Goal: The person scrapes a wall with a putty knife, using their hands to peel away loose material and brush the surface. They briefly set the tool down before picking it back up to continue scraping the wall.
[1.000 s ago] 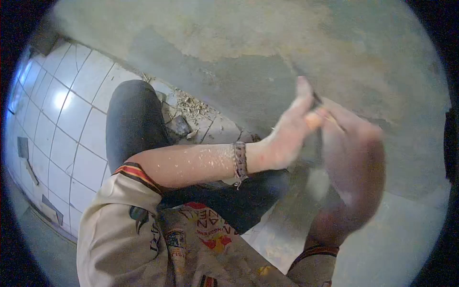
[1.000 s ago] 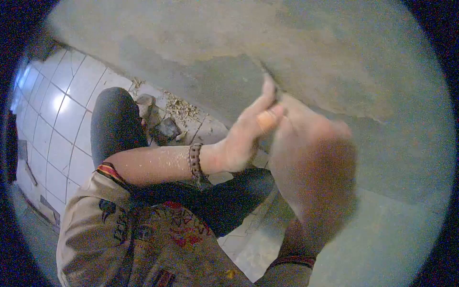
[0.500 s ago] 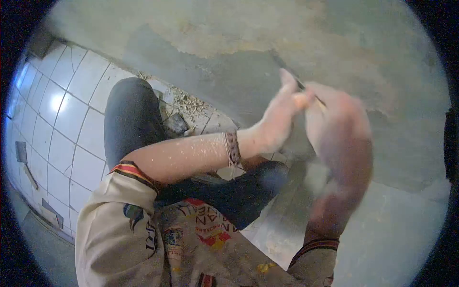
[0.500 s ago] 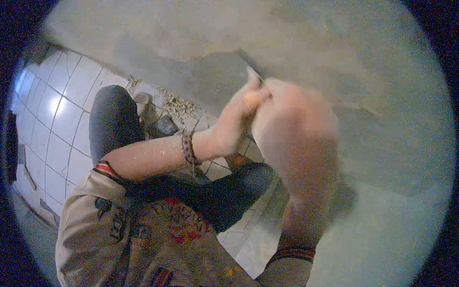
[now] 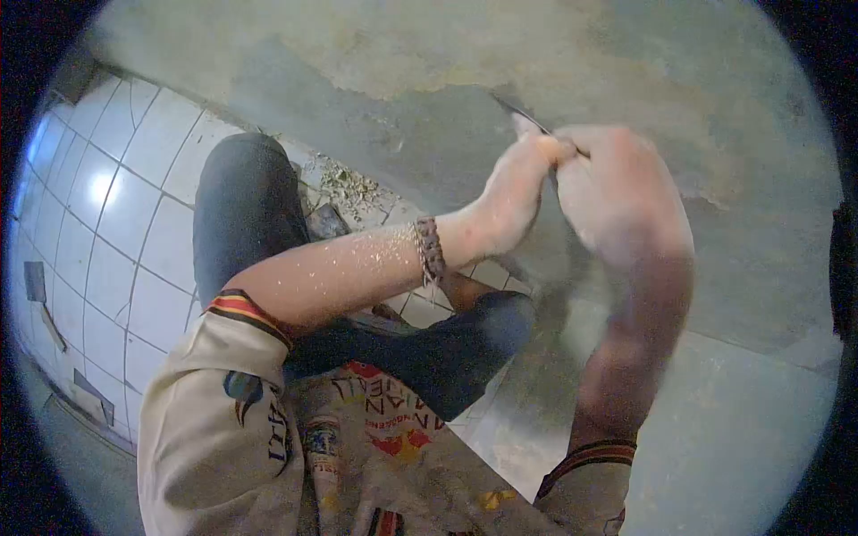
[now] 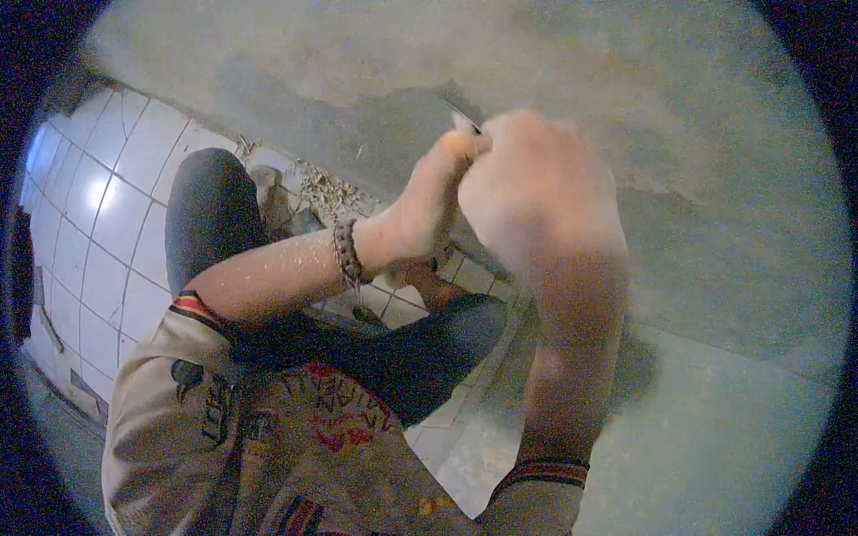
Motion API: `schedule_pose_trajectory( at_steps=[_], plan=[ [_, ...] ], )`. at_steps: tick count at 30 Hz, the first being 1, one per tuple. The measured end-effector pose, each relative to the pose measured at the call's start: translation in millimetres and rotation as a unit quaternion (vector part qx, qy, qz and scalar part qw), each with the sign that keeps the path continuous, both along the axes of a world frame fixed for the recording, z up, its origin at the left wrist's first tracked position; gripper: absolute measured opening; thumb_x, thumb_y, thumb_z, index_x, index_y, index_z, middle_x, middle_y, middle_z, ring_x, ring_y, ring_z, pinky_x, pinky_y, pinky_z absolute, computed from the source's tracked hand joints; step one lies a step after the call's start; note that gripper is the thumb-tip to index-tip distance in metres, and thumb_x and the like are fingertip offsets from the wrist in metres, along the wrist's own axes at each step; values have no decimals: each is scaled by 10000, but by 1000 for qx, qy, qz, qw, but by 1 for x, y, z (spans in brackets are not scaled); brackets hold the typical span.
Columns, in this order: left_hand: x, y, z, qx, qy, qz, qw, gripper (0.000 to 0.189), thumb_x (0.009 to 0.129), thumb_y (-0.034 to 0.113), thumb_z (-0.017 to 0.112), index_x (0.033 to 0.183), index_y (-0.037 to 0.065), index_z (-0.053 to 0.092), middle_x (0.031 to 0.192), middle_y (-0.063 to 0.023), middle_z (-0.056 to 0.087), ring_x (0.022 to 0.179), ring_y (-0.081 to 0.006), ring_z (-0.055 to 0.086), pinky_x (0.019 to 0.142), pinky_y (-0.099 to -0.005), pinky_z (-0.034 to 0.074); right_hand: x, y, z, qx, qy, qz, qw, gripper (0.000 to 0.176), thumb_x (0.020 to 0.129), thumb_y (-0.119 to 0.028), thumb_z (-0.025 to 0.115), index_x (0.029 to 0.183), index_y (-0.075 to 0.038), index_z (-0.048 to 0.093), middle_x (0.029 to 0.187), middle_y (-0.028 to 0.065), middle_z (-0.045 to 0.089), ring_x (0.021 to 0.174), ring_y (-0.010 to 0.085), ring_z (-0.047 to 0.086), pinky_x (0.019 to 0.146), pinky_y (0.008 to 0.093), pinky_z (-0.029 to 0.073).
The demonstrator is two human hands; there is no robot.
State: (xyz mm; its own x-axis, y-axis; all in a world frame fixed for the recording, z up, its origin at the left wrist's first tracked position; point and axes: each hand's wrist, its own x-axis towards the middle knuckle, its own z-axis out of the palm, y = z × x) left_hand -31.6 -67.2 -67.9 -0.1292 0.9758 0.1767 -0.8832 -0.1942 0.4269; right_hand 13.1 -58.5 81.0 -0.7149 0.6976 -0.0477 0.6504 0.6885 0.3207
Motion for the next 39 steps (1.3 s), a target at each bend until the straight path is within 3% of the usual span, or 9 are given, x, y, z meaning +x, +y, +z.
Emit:
schedule_pose_trajectory(
  at_steps=[12,15,17,19,23,24,28,33,39],
  plan=[
    [1,1,5,111,293,355,881,243,972,227,425,971,32,571,1059,-74,564,999,-146,499,939,-311,396,-21,-17,11,5,9,-23,1000,288,837,-136,513,1064,-41,661,1011,253,614,946,403,627,819,390,480],
    [-9,-5,10,-22,-14,-29,999,213,964,203,444,972,28,566,1043,-109,562,992,-161,491,947,-323,387,-26,-11,2,-7,-34,-77,996,286,828,-139,521,1053,-24,654,997,265,604,950,407,624,821,389,479],
    [-5,-7,10,-18,68,50,996,148,940,152,482,974,34,565,1033,-123,542,969,-167,473,926,-318,391,-29,-15,8,-7,-55,-73,996,282,823,-138,528,1044,-13,651,984,271,602,949,407,625,824,387,479],
    [4,3,-1,124,293,420,850,115,935,119,479,974,50,562,1015,-94,535,934,-150,466,891,-298,403,-31,-31,22,-95,50,-136,985,300,818,-120,537,1070,3,642,1000,259,631,940,351,653,837,365,478],
    [7,7,-11,34,255,231,938,157,933,124,465,1055,45,524,1030,-70,508,951,-153,461,926,-305,382,-13,-5,9,27,12,-56,998,333,818,-116,561,1123,-2,633,1046,224,658,940,278,659,852,337,477],
    [11,9,1,-6,-90,35,995,289,907,162,486,1161,27,457,1057,-65,512,1023,-155,469,956,-305,371,-12,-7,15,-57,34,-89,994,346,818,-110,575,1143,0,626,1064,203,664,957,260,655,864,332,475],
    [12,9,14,31,-43,116,992,565,883,213,500,1349,-32,295,1234,-115,483,1143,-202,478,988,-315,386,-1,-17,21,-92,116,-44,988,343,801,-166,593,1100,-1,633,1038,248,652,987,421,622,872,422,500],
    [6,-6,18,93,-203,17,975,731,880,223,524,1436,-77,157,1320,-130,432,1230,-211,412,1081,-309,281,-4,-22,19,-50,80,-48,994,308,801,-131,591,1077,-3,638,986,231,663,947,423,628,854,437,503],
    [6,15,-8,127,-40,24,991,793,895,201,541,1440,-138,77,1282,-139,471,1163,-185,459,1042,-304,327,-2,-1,13,-29,35,-17,999,305,813,-137,601,1071,19,644,958,221,669,926,354,648,845,391,494]
  ],
)
